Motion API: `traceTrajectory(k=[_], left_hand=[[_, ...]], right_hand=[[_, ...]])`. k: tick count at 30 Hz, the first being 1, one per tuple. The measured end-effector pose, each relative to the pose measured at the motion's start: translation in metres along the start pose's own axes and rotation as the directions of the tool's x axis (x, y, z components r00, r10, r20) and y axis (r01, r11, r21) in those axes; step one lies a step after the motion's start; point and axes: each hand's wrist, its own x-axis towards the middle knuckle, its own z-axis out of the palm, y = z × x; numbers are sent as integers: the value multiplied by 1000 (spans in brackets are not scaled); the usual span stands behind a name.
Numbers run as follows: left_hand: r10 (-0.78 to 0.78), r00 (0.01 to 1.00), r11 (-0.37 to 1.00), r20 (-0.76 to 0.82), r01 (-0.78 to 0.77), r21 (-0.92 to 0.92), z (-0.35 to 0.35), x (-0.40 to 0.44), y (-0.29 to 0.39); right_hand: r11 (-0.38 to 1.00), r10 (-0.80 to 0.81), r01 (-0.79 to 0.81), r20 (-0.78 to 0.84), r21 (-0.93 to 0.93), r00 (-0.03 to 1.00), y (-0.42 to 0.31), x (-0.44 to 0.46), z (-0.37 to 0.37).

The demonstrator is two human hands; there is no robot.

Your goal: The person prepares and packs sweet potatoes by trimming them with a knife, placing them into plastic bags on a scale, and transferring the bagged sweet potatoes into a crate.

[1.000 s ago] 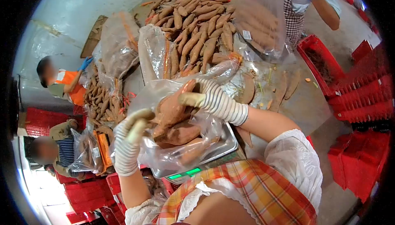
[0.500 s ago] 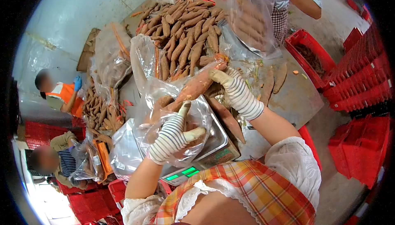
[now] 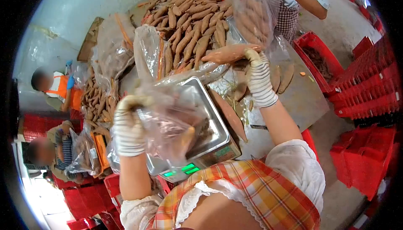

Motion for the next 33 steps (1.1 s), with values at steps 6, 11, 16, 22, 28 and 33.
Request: traceTrajectory(k=[6,11,16,22,28,33], left_hand=[[-29,891,994,-453,74,83,-112,-26,49],[167,828,841,-535,164,516,-236,-40,77],[136,822,974,-554,-9,226,-288,-52,110],[417,737,729,-533,79,679,-267,-81,137],[397,697,810,-597,39,585,-251,-92,142],[381,698,835,-607,22,550,-237,-93,140]], right_hand=[[940,68,57,349,-337,935,-4,-51,18],[505,52,775,909,-381,413,32,-93,47],[353,278,906,950,-235,139,58,-99,37],[256,132,809,848,-529,513,-3,-101,68],[307,12,740,780,-599,626,13,-69,69],[76,251,796,784,-601,568,34,-84,95]])
